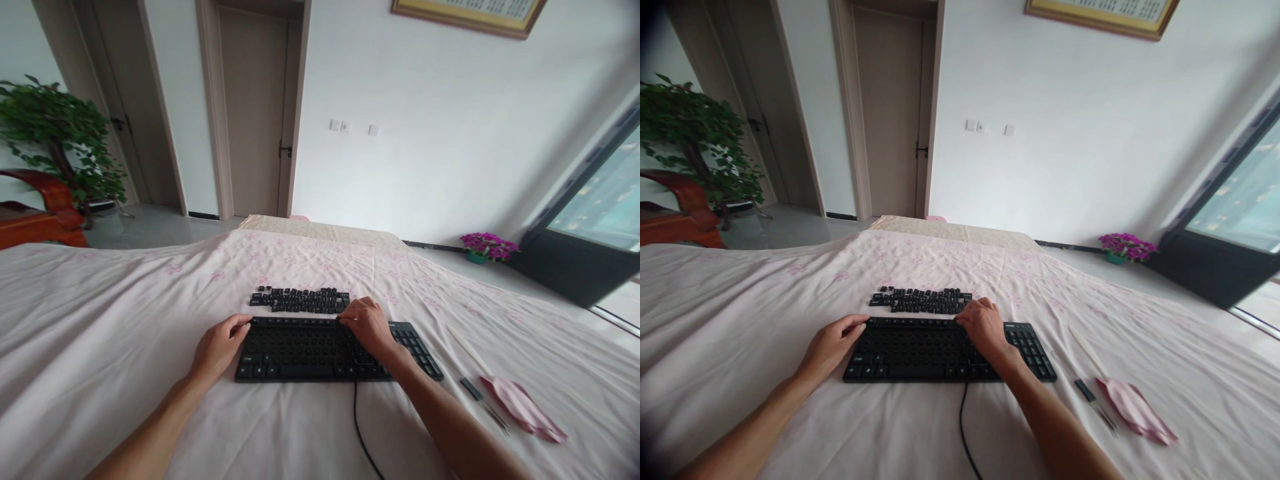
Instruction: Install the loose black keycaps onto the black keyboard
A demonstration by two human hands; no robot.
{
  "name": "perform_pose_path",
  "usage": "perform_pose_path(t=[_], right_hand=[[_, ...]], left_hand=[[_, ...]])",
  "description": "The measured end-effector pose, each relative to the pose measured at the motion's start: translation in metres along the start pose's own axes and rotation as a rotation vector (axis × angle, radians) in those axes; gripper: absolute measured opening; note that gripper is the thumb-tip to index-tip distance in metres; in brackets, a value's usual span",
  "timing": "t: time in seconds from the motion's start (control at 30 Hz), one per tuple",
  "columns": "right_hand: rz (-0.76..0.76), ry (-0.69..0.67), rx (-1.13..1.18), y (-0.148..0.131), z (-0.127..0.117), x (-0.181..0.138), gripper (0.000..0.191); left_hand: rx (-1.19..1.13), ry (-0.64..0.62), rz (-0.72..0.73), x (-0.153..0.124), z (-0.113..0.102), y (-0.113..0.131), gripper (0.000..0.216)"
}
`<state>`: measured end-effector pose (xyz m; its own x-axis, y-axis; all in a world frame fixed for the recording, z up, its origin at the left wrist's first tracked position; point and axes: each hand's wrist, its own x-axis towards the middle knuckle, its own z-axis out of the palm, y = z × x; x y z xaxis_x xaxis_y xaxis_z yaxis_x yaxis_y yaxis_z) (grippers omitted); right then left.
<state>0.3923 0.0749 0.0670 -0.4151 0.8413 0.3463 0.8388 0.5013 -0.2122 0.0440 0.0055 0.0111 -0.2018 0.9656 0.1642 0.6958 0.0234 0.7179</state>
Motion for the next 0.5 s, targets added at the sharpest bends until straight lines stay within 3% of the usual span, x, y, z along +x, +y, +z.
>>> perform_pose_path(t=[0.5], right_hand=[[-0.097,-0.015,-0.151,-0.012,-0.003,-0.009,0.02]], left_hand=[[0.012,0.001,-0.005,-0.001,-0.001,0.002,0.035]])
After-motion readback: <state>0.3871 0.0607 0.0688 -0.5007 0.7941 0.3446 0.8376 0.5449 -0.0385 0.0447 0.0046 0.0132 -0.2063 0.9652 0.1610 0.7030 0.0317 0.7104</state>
